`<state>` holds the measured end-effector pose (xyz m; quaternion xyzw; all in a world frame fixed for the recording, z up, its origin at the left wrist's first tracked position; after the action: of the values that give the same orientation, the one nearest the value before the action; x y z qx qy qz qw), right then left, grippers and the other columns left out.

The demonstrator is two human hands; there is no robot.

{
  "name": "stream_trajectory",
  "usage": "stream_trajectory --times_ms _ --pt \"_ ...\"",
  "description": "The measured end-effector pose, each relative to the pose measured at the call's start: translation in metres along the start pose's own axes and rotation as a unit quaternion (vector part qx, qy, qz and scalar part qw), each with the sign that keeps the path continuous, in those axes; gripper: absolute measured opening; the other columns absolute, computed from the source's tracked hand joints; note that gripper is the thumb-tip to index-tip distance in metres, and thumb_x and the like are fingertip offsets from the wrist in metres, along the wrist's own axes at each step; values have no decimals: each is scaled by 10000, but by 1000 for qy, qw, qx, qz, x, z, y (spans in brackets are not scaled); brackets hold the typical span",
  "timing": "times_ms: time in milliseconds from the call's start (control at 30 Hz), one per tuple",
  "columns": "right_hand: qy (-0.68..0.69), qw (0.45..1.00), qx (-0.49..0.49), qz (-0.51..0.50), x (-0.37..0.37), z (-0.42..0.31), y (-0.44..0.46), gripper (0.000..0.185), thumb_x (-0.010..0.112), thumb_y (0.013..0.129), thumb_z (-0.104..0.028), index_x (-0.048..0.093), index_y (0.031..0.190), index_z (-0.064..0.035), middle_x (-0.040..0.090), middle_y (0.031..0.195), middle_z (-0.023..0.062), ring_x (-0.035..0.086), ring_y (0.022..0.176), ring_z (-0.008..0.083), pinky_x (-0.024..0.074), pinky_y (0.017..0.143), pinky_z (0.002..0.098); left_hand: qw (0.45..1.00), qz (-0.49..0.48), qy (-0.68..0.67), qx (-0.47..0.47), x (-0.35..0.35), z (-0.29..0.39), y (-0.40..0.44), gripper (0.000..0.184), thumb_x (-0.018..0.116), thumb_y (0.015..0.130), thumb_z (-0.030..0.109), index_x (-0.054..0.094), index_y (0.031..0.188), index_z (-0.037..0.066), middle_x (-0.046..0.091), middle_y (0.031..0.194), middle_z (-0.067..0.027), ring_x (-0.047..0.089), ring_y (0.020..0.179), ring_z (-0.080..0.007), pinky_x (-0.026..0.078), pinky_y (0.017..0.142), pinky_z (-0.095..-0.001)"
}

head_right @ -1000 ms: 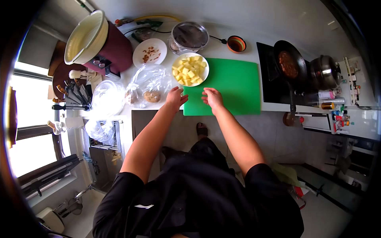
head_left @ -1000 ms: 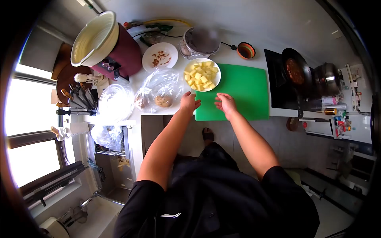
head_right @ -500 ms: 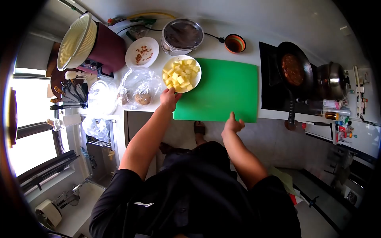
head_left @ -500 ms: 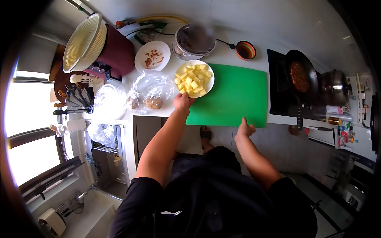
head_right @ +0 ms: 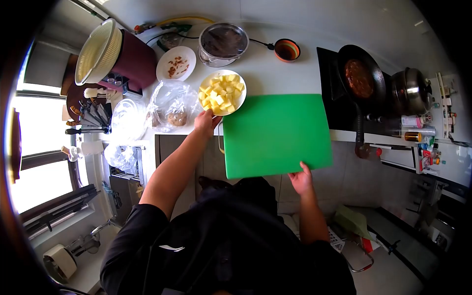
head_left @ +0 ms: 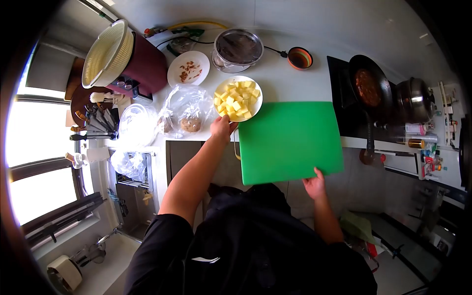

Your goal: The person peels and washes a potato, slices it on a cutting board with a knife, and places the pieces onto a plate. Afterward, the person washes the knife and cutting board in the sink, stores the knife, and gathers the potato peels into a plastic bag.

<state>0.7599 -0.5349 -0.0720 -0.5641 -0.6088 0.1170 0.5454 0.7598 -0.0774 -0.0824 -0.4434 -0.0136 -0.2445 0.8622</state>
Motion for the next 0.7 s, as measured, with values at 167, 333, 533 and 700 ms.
stream_trajectory --times_ms 167,333,533,700 --pt "24 998 -43 -40 -59 2 -46 361 589 995 -217 599 1321 -63 665 1306 57 628 1177 211 520 996 401 1000 26 -3 -11 12 1 11 327 576 944 48 580 1247 -74 683 1161 -162 745 920 -279 671 798 -341" --pt "41 996 -80 -11 -74 18 -80 322 581 991 -160 619 1288 -41 684 1278 74 646 1170 238 529 1005 417 1000 4 7 -6 12 -7 32 286 567 967 34 593 1234 -65 676 1143 -151 723 976 -269 675 816 -355" --pt "67 990 -122 -33 -85 27 -93 380 622 953 -143 610 1324 -61 682 1293 80 662 1175 234 567 961 430 993 -15 115 -37 9 0 29 292 607 979 104 621 1261 32 667 1181 -103 691 970 -225 632 775 -350" --pt "7 983 -144 -117 -24 20 -110 411 609 939 -105 601 1348 -59 682 1296 93 668 1168 241 572 954 408 911 -102 400 5 -18 51 -34 450 669 960 345 625 1346 117 683 1180 8 621 961 -166 513 815 -354"
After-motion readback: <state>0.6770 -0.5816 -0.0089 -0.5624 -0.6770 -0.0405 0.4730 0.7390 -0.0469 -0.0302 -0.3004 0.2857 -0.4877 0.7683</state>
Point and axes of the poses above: each hand's wrist, its own y-axis towards the middle knuckle, its own x-axis out of the palm, z = x × y, the point moved 3 cm from there along y, towards the middle knuckle
